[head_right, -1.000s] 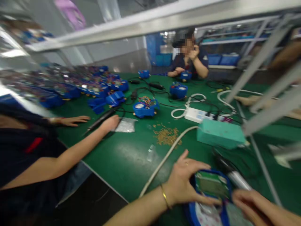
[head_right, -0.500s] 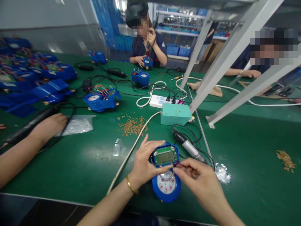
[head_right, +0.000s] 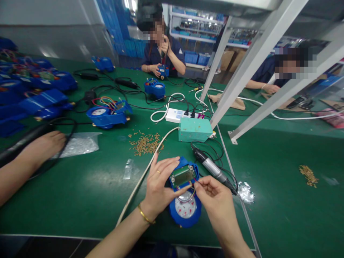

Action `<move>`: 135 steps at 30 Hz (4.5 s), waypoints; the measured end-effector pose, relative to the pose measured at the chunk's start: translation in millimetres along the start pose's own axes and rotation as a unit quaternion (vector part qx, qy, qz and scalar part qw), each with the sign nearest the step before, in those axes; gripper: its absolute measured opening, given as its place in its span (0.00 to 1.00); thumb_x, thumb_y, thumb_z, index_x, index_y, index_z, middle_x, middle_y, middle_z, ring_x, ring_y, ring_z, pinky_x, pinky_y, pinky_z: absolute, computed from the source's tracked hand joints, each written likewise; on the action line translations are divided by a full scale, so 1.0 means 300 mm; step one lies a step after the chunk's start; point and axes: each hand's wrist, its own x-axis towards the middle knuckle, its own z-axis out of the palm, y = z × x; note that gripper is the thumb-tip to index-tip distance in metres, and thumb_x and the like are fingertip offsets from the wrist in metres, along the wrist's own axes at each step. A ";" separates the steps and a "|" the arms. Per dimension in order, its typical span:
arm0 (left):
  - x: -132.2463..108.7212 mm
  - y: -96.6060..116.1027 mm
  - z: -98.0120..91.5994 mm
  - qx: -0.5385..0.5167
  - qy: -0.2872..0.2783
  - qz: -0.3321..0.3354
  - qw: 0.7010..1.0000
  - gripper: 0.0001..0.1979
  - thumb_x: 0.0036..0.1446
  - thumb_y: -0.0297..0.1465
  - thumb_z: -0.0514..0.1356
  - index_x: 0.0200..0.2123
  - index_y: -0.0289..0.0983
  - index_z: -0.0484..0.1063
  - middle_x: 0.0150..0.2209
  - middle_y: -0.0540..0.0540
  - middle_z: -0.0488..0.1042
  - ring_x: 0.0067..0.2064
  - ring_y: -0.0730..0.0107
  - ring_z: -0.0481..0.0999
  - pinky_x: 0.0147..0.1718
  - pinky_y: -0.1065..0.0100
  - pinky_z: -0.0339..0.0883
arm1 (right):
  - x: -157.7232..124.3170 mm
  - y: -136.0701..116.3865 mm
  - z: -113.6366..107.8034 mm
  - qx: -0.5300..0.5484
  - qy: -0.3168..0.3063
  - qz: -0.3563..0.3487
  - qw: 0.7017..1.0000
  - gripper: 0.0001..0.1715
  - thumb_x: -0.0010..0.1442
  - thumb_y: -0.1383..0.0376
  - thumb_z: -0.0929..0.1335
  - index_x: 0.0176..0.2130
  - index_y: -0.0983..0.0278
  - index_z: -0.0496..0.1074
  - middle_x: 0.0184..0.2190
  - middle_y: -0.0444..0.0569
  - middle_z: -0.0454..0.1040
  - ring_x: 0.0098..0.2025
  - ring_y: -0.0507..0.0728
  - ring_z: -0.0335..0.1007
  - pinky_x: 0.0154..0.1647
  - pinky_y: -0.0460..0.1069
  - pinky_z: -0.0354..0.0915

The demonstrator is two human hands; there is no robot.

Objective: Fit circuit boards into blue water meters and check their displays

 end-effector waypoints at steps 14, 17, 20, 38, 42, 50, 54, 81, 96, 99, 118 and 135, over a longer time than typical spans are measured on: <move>-0.001 -0.004 -0.003 -0.007 0.006 -0.014 1.000 0.25 0.51 0.43 0.69 0.49 0.39 0.70 0.49 0.42 0.80 0.49 0.57 0.79 0.67 0.39 0.46 | 0.068 -0.011 -0.073 -0.025 -0.157 0.079 0.984 0.23 0.50 0.48 0.74 0.29 0.66 0.72 0.17 0.40 0.61 0.16 0.45 0.50 0.16 0.41 0.47; -0.002 -0.004 -0.003 -0.017 -0.014 -0.024 0.999 0.26 0.50 0.43 0.69 0.49 0.39 0.70 0.49 0.42 0.79 0.49 0.57 0.79 0.67 0.39 0.46 | 0.087 -0.077 -0.112 -0.092 -0.232 0.088 0.964 0.27 0.51 0.45 0.73 0.28 0.66 0.72 0.17 0.42 0.64 0.18 0.48 0.55 0.17 0.43 0.52; 0.001 -0.004 -0.002 -0.029 -0.036 -0.030 0.998 0.27 0.49 0.43 0.69 0.50 0.39 0.70 0.49 0.43 0.80 0.49 0.57 0.79 0.67 0.38 0.44 | 0.099 -0.124 -0.132 -0.156 -0.246 0.015 0.957 0.23 0.56 0.47 0.70 0.30 0.65 0.73 0.20 0.44 0.65 0.22 0.51 0.60 0.22 0.45 0.58; 0.008 -0.010 -0.002 -0.074 -0.064 -0.065 0.993 0.28 0.46 0.43 0.71 0.48 0.41 0.71 0.47 0.45 0.80 0.47 0.58 0.80 0.68 0.37 0.37 | 0.184 -0.129 -0.150 -0.116 -0.303 0.016 0.946 0.21 0.54 0.50 0.73 0.30 0.65 0.72 0.19 0.45 0.70 0.22 0.51 0.66 0.23 0.44 0.63; 0.009 -0.007 0.001 -0.092 -0.063 -0.085 0.990 0.28 0.44 0.43 0.72 0.48 0.41 0.72 0.46 0.45 0.81 0.46 0.58 0.80 0.69 0.37 0.32 | 0.199 -0.087 -0.139 -0.092 -0.293 -0.007 0.952 0.19 0.54 0.53 0.74 0.28 0.66 0.73 0.19 0.46 0.72 0.21 0.51 0.68 0.22 0.45 0.65; 0.011 0.005 -0.002 -0.125 -0.057 -0.112 0.984 0.27 0.43 0.41 0.73 0.47 0.41 0.72 0.45 0.47 0.81 0.45 0.59 0.81 0.69 0.39 0.24 | 0.138 0.037 -0.091 -0.103 -0.166 -0.209 0.958 0.08 0.60 0.64 0.69 0.30 0.63 0.78 0.26 0.48 0.76 0.23 0.53 0.70 0.25 0.47 0.67; 0.015 -0.003 -0.004 -0.127 -0.077 -0.115 0.982 0.29 0.42 0.42 0.73 0.47 0.41 0.72 0.45 0.48 0.81 0.45 0.58 0.81 0.69 0.40 0.21 | 0.125 0.049 -0.086 -0.109 -0.120 -0.289 0.943 0.06 0.57 0.69 0.70 0.31 0.60 0.80 0.31 0.49 0.76 0.33 0.56 0.73 0.36 0.49 0.69; 0.030 -0.020 -0.004 -0.171 -0.130 -0.098 0.972 0.29 0.41 0.42 0.74 0.47 0.42 0.72 0.46 0.46 0.81 0.48 0.56 0.80 0.68 0.41 0.19 | 0.017 -0.041 -0.079 0.187 -0.126 0.140 0.964 0.31 0.55 0.57 0.76 0.56 0.61 0.73 0.43 0.57 0.80 0.42 0.60 0.78 0.44 0.54 0.76; 0.019 -0.036 0.005 -0.170 -0.118 -0.080 0.975 0.31 0.40 0.41 0.75 0.48 0.42 0.71 0.47 0.46 0.81 0.48 0.57 0.80 0.68 0.42 0.19 | 0.003 0.035 -0.024 0.231 -0.038 0.138 0.962 0.15 0.44 0.58 0.81 0.29 0.63 0.79 0.31 0.45 0.76 0.31 0.49 0.73 0.33 0.41 0.74; 0.019 -0.035 0.004 -0.172 -0.120 -0.086 0.974 0.31 0.40 0.41 0.74 0.48 0.42 0.71 0.47 0.46 0.80 0.48 0.57 0.80 0.68 0.42 0.19 | -0.015 0.045 0.000 0.229 0.004 0.129 0.965 0.17 0.43 0.55 0.81 0.28 0.63 0.79 0.32 0.46 0.77 0.33 0.50 0.74 0.34 0.40 0.73; 0.031 -0.009 -0.010 -0.155 -0.148 -0.114 0.970 0.31 0.39 0.42 0.74 0.47 0.42 0.72 0.46 0.47 0.81 0.47 0.58 0.80 0.69 0.40 0.24 | -0.022 0.009 -0.024 0.179 -0.054 0.130 0.974 0.18 0.44 0.57 0.81 0.35 0.62 0.81 0.35 0.52 0.80 0.37 0.57 0.76 0.43 0.48 0.73; 0.076 -0.023 -0.001 -0.128 -0.161 -0.057 0.977 0.29 0.46 0.48 0.70 0.48 0.41 0.68 0.43 0.46 0.80 0.45 0.58 0.80 0.69 0.39 0.32 | 0.036 -0.006 -0.065 0.177 -0.163 0.158 0.958 0.16 0.50 0.55 0.78 0.30 0.66 0.79 0.28 0.49 0.76 0.32 0.53 0.71 0.40 0.47 0.68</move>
